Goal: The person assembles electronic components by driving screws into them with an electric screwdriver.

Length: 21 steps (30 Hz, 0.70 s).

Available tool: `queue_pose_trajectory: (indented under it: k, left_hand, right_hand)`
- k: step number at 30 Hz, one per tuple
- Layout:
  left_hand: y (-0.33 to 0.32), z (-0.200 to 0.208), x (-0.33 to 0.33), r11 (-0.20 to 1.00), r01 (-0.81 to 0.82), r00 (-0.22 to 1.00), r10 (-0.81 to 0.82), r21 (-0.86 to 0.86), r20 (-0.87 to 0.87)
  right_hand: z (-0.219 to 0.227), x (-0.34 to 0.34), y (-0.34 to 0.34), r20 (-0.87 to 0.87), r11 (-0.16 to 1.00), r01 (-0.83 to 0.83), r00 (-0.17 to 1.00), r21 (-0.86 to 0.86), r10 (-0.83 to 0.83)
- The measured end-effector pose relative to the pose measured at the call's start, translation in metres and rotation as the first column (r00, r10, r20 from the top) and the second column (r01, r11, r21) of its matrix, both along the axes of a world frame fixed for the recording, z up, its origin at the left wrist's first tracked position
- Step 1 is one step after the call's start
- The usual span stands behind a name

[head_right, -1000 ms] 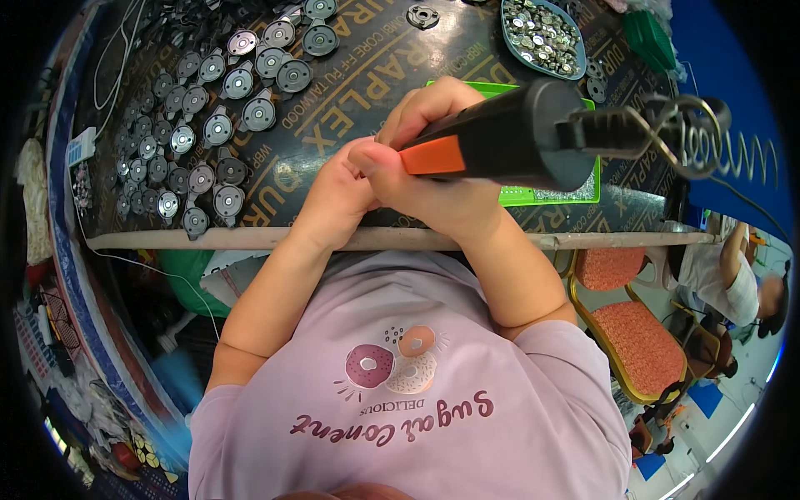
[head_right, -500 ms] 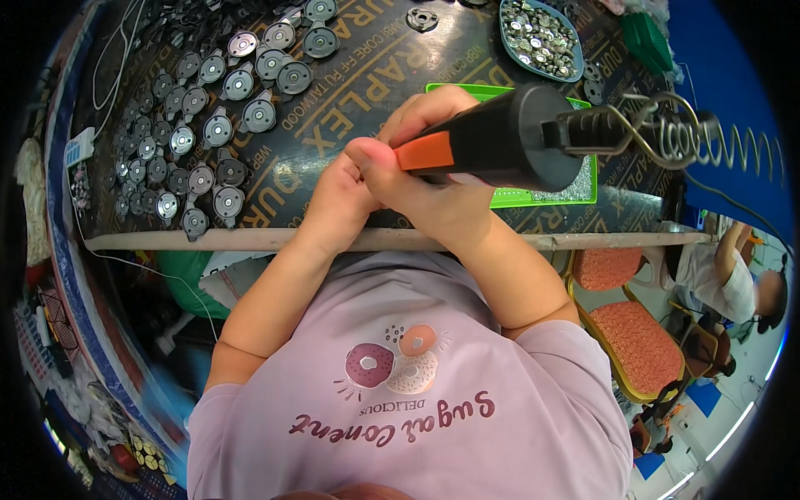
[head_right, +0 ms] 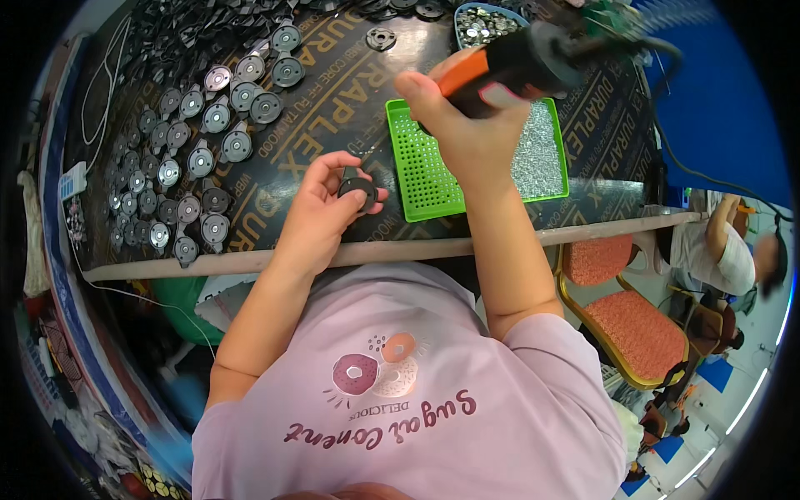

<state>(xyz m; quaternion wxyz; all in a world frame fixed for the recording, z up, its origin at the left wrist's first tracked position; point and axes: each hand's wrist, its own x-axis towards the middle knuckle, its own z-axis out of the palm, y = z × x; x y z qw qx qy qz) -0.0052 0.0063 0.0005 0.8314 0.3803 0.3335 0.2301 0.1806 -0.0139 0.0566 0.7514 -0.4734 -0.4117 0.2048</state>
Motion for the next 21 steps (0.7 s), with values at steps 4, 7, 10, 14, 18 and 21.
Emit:
queue_pose_trajectory:
  k: [4,7,10,14,18,21]
  left_hand:
    - [0.007,0.006,-0.007,0.993,0.066,0.998,-0.064,0.096,-0.025]
    - [0.008,0.001,-0.009,0.997,0.055,0.998,-0.054,0.057,-0.018]
    - [0.008,0.002,-0.007,1.000,0.017,0.999,-0.016,-0.016,0.036]
    - [0.006,0.000,-0.002,0.987,0.027,0.999,-0.021,-0.161,0.039]
    - [0.006,-0.002,0.001,0.977,0.038,0.999,-0.032,-0.212,0.032]
    - [0.007,-0.004,0.001,0.977,0.046,0.999,-0.043,-0.210,0.022]
  right_hand:
    - [-0.010,0.010,0.000,0.001,0.998,-0.036,0.999,-0.054,0.036]
    - [-0.013,0.010,0.000,0.118,0.993,-0.073,0.989,-0.097,0.084]
    - [-0.013,0.008,0.001,0.136,0.989,-0.055,0.988,-0.134,0.074]
    - [-0.015,0.008,0.001,0.135,0.994,-0.058,0.988,-0.098,0.071]
    - [-0.013,0.007,0.001,0.126,0.996,-0.037,0.991,-0.084,0.048]
    - [-0.006,0.008,-0.002,-0.096,0.993,-0.095,0.990,0.070,0.102]
